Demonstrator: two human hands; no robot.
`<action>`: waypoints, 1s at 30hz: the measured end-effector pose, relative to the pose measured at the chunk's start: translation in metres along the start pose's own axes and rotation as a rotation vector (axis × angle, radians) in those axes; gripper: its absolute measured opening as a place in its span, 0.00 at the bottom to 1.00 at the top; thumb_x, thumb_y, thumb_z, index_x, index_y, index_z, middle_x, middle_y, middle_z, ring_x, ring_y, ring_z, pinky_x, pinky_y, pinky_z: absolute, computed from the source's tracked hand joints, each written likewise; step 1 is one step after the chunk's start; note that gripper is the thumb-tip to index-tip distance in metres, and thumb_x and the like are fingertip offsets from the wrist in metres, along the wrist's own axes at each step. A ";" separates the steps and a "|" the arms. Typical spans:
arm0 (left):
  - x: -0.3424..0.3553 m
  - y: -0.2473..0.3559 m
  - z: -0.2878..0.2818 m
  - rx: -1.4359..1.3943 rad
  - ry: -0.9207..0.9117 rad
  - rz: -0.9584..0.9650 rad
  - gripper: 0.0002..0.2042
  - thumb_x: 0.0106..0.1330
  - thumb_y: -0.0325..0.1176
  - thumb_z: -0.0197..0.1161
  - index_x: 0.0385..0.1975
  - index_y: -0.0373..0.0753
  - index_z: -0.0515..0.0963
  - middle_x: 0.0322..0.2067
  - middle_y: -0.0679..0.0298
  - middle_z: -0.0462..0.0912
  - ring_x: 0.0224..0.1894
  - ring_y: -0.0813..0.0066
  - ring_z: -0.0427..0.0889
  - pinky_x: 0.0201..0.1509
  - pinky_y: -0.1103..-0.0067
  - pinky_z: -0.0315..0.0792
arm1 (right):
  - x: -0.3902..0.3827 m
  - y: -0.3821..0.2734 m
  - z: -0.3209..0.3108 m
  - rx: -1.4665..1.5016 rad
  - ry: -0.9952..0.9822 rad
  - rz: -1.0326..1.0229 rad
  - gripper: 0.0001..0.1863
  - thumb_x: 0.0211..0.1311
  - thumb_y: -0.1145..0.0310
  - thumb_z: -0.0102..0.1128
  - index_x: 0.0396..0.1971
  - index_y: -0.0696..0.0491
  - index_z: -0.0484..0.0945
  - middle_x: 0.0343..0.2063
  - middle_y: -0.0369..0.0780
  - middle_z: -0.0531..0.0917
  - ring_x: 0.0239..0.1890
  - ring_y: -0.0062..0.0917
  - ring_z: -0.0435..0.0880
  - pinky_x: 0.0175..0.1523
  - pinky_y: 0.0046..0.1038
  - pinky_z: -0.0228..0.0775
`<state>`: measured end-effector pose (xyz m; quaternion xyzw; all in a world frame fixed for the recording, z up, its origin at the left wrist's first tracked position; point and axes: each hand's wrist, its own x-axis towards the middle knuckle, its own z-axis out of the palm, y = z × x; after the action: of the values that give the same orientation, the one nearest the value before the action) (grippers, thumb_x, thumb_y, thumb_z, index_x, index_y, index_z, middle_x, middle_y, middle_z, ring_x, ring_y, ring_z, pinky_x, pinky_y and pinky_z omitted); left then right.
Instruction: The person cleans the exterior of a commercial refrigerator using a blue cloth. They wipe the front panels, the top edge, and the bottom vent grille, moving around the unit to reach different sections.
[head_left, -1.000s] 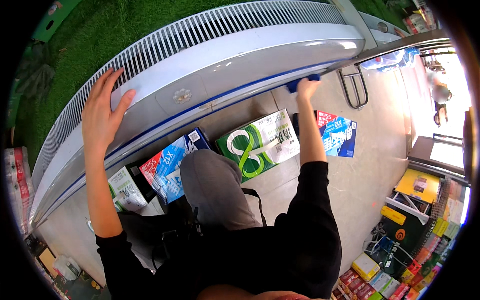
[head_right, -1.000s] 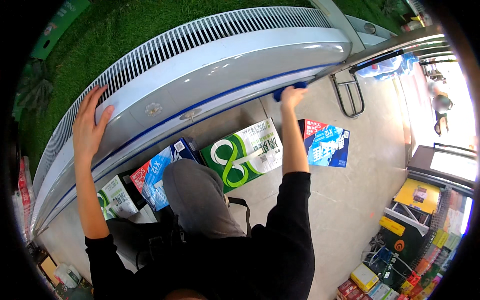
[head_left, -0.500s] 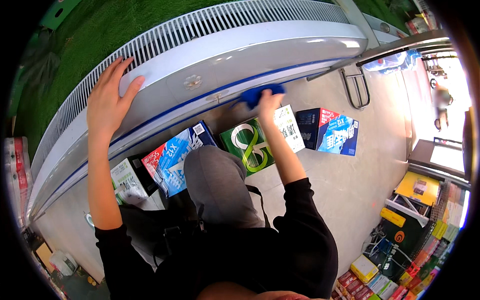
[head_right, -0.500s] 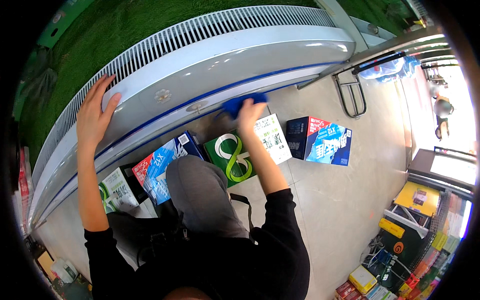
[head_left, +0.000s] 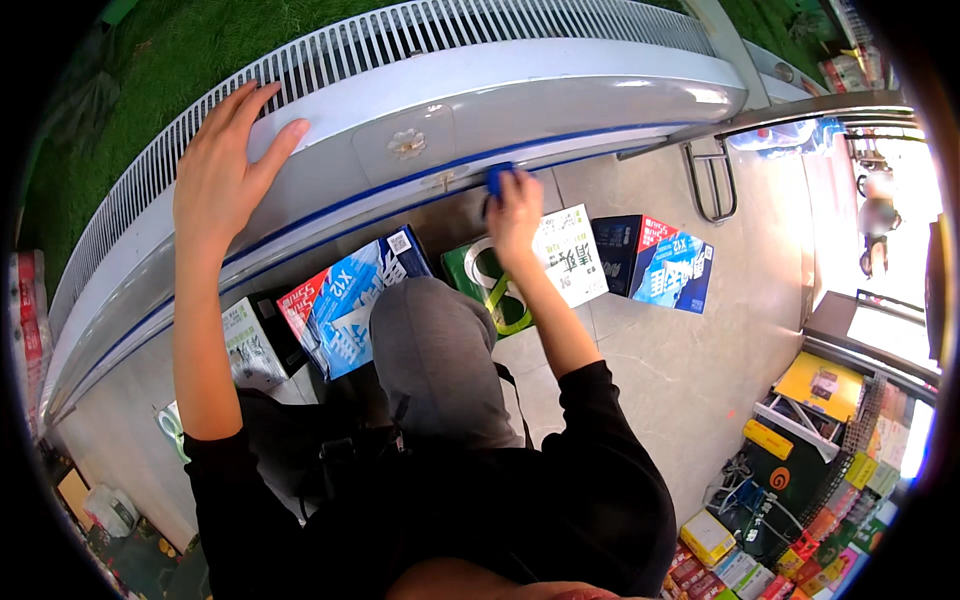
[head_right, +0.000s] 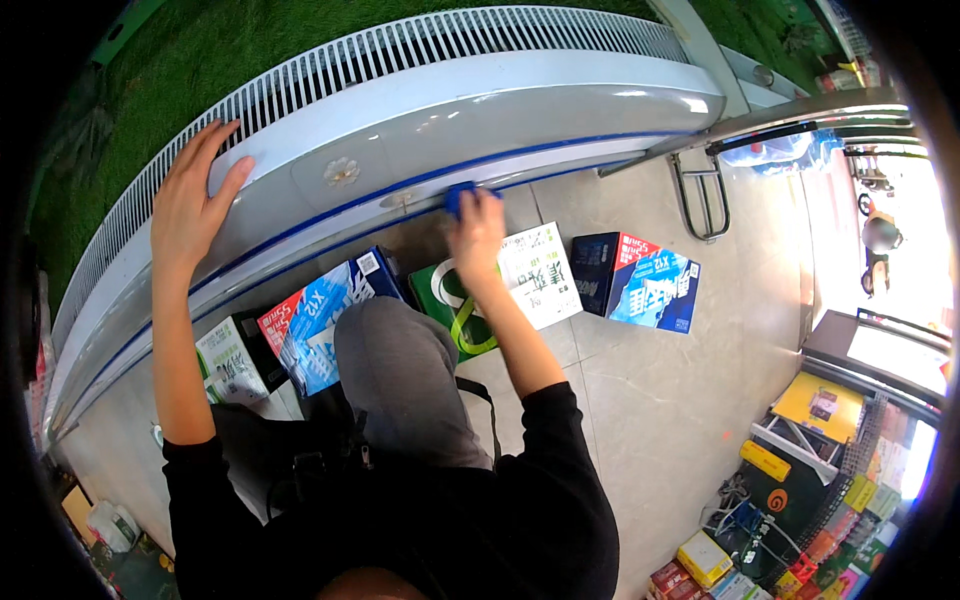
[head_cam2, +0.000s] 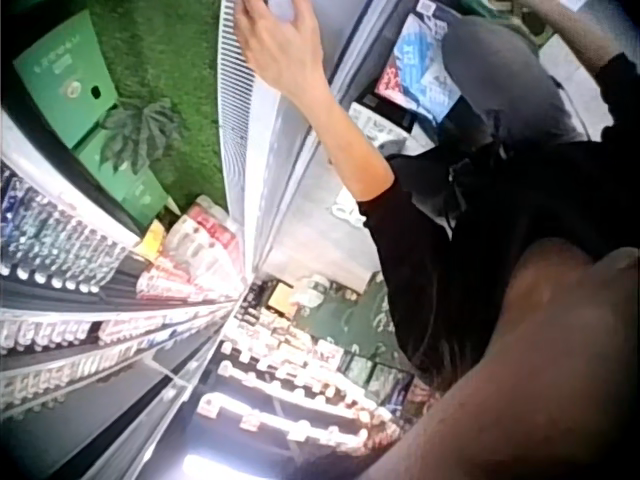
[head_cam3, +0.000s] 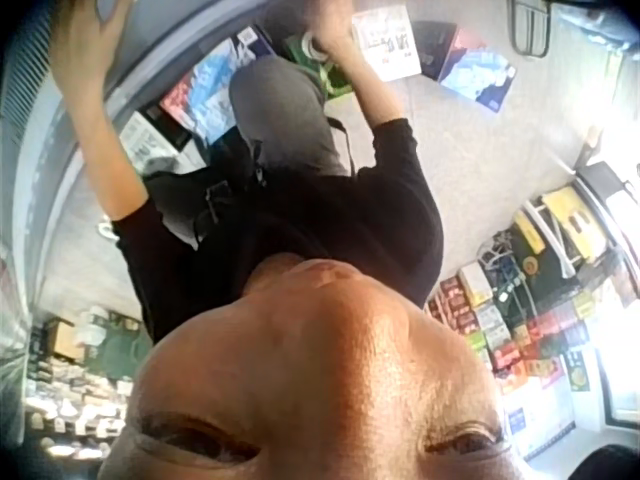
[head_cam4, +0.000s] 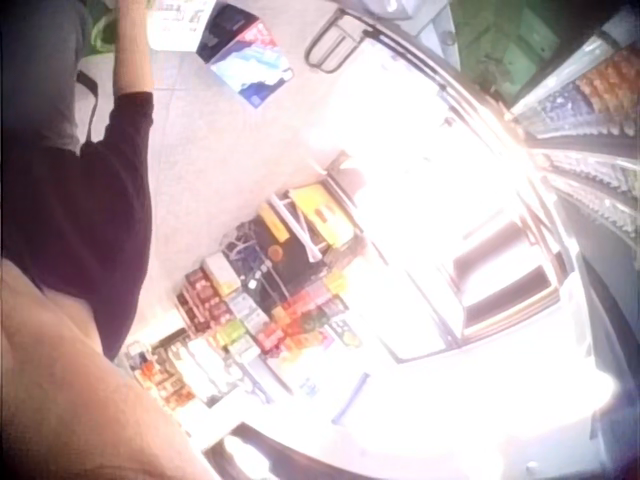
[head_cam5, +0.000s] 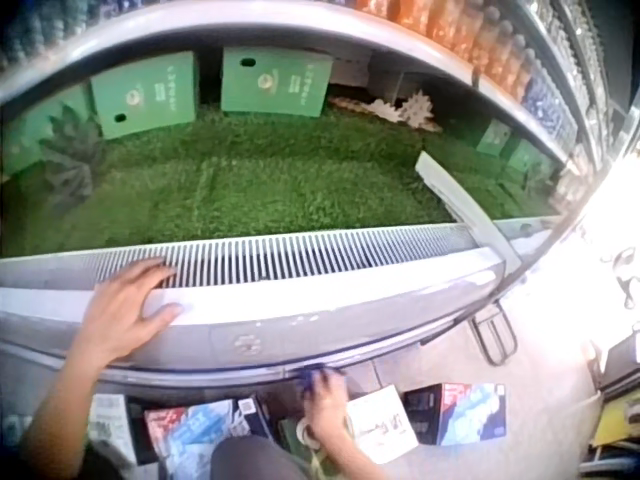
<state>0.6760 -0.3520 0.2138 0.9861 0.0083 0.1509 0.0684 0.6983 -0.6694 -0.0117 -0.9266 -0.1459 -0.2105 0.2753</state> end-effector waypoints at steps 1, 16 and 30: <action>-0.001 0.001 -0.001 0.004 -0.006 -0.007 0.28 0.61 0.58 0.55 0.52 0.43 0.75 0.55 0.54 0.74 0.55 0.56 0.74 0.57 0.68 0.69 | -0.003 -0.018 0.000 0.039 -0.083 -0.063 0.25 0.36 0.78 0.63 0.43 0.61 0.76 0.46 0.50 0.73 0.49 0.45 0.73 0.53 0.37 0.69; -0.002 -0.002 -0.003 0.001 -0.051 -0.034 0.23 0.62 0.51 0.57 0.55 0.47 0.74 0.57 0.59 0.73 0.58 0.58 0.73 0.58 0.70 0.67 | 0.077 0.221 -0.073 -0.377 0.180 0.009 0.20 0.41 0.83 0.55 0.38 0.51 0.80 0.45 0.44 0.79 0.49 0.39 0.78 0.51 0.35 0.72; -0.011 -0.006 0.002 0.065 0.093 0.039 0.26 0.59 0.54 0.60 0.49 0.41 0.77 0.52 0.56 0.76 0.54 0.57 0.75 0.57 0.70 0.68 | 0.044 0.038 0.004 0.517 0.058 0.776 0.19 0.46 0.83 0.51 0.43 0.60 0.67 0.30 0.42 0.77 0.31 0.28 0.76 0.39 0.31 0.71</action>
<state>0.6664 -0.3470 0.2084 0.9797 -0.0028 0.1977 0.0330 0.7530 -0.6908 -0.0112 -0.8074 0.1717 -0.0746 0.5595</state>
